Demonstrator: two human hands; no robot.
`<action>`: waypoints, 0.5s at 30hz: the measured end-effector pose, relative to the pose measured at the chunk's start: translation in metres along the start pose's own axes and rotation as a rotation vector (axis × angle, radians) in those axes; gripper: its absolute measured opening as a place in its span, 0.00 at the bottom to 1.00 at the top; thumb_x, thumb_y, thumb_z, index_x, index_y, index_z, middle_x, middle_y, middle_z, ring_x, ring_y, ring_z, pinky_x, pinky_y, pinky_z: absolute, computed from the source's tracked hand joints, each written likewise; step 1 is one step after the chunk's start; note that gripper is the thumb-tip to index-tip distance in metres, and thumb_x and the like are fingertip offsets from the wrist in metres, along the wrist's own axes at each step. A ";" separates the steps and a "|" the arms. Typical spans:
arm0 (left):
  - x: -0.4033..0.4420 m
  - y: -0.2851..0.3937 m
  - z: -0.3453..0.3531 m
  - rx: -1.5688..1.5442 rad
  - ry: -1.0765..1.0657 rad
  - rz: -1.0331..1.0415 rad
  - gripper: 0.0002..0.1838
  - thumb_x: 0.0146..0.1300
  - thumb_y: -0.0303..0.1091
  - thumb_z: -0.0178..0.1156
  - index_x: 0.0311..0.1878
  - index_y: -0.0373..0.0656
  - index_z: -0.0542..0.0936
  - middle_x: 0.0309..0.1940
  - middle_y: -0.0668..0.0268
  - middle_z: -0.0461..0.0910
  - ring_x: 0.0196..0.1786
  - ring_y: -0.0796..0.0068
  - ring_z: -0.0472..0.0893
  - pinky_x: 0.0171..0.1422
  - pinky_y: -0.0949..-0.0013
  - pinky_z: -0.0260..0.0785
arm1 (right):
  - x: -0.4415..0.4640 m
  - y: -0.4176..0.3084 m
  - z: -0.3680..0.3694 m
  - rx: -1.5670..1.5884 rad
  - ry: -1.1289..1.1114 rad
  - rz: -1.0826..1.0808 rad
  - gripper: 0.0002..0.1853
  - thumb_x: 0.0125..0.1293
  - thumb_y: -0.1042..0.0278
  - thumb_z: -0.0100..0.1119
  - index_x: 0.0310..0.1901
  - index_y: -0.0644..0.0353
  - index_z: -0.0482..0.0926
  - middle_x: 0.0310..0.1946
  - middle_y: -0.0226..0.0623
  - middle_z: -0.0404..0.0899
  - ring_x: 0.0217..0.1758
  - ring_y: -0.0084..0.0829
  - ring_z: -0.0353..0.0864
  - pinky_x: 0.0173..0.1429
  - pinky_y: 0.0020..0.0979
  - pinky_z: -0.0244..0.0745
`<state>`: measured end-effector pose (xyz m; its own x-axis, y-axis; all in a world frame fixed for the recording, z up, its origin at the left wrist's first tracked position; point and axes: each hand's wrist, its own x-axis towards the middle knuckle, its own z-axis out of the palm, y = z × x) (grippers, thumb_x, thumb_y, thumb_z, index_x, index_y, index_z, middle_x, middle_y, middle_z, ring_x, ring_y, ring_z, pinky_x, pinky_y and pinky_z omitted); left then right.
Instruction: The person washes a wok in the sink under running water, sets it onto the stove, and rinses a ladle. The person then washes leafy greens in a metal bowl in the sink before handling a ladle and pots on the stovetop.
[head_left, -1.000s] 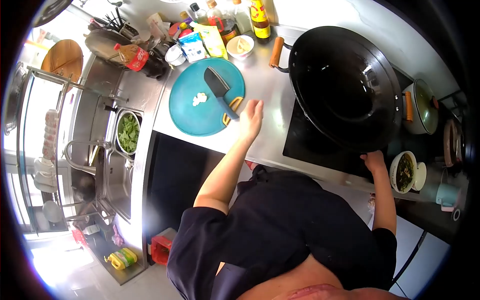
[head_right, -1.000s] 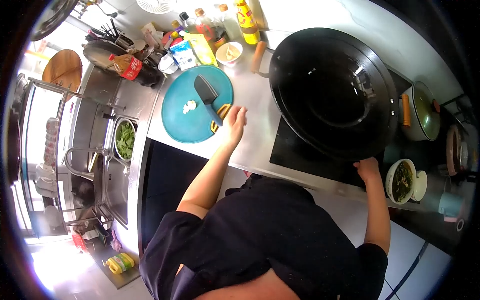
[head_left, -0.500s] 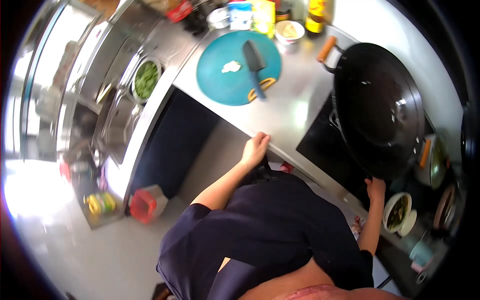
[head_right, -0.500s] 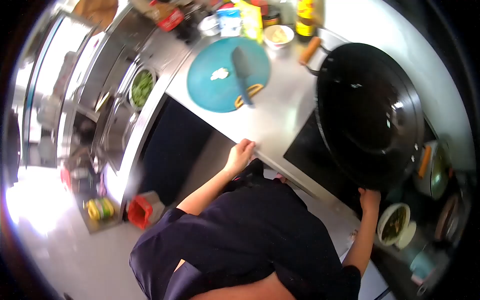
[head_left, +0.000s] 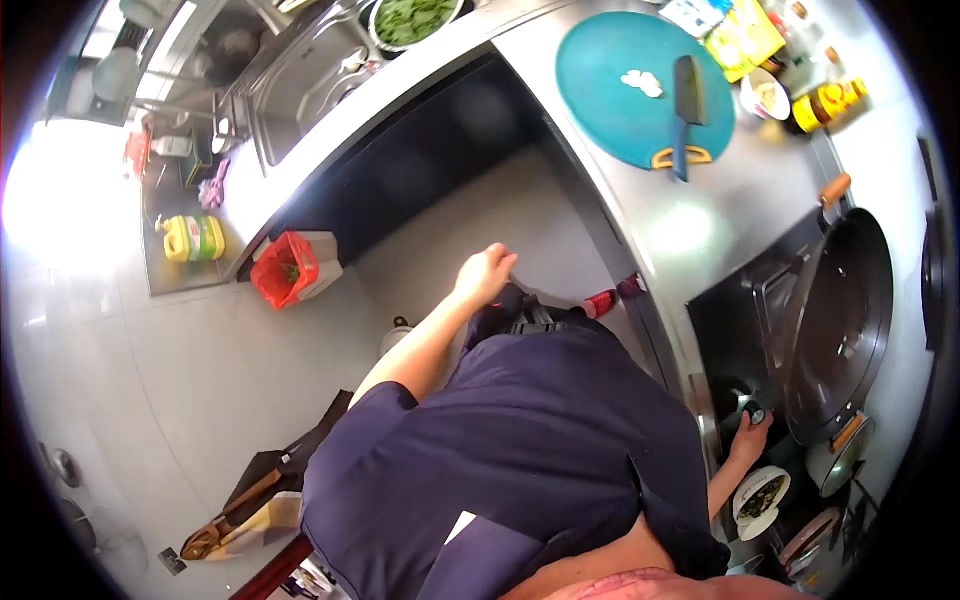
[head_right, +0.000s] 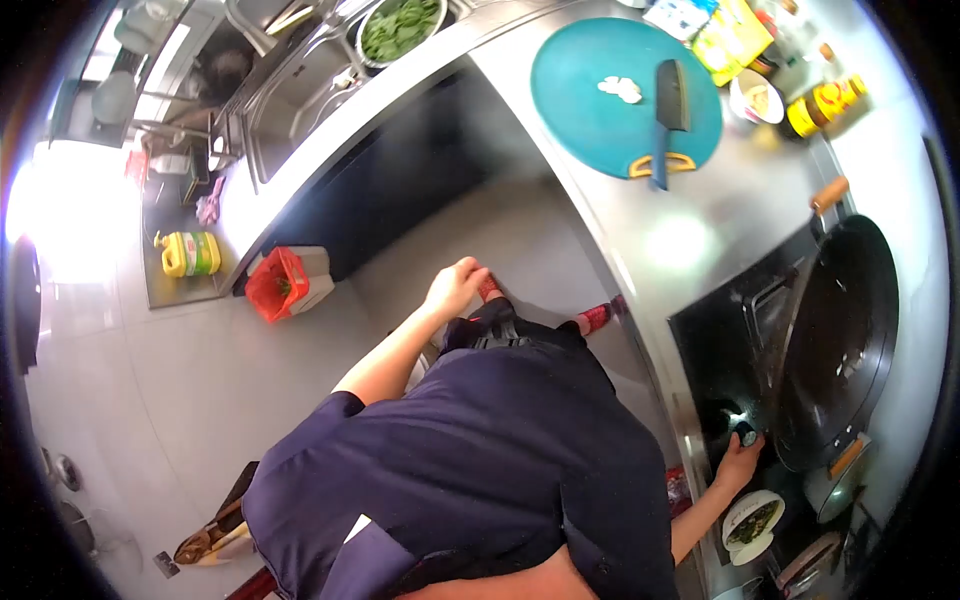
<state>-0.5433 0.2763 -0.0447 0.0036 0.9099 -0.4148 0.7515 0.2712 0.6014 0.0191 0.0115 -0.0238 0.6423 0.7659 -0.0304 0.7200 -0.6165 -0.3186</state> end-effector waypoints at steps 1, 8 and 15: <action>-0.001 -0.024 -0.016 -0.001 0.048 -0.043 0.17 0.61 0.45 0.54 0.39 0.39 0.77 0.31 0.51 0.80 0.39 0.52 0.80 0.44 0.58 0.70 | 0.000 -0.054 -0.015 -0.151 -0.157 0.168 0.23 0.62 0.61 0.57 0.56 0.59 0.68 0.38 0.49 0.77 0.36 0.42 0.77 0.42 0.39 0.71; -0.010 -0.166 -0.120 -0.174 0.412 -0.205 0.15 0.64 0.43 0.55 0.35 0.38 0.76 0.21 0.62 0.75 0.27 0.72 0.74 0.33 0.69 0.66 | 0.016 -0.311 0.054 0.062 -0.251 -0.257 0.13 0.60 0.64 0.57 0.45 0.60 0.75 0.29 0.42 0.74 0.30 0.36 0.73 0.40 0.34 0.70; 0.019 -0.205 -0.193 -0.451 0.556 -0.182 0.13 0.66 0.41 0.53 0.34 0.39 0.75 0.16 0.72 0.71 0.22 0.85 0.68 0.27 0.77 0.60 | 0.018 -0.547 0.133 0.243 -0.292 -0.769 0.11 0.59 0.67 0.60 0.42 0.61 0.77 0.34 0.41 0.77 0.34 0.36 0.79 0.41 0.32 0.74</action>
<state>-0.8243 0.2988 -0.0440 -0.5203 0.8303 -0.1998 0.3634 0.4270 0.8280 -0.3977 0.3870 0.0243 -0.1188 0.9919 0.0457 0.8299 0.1244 -0.5439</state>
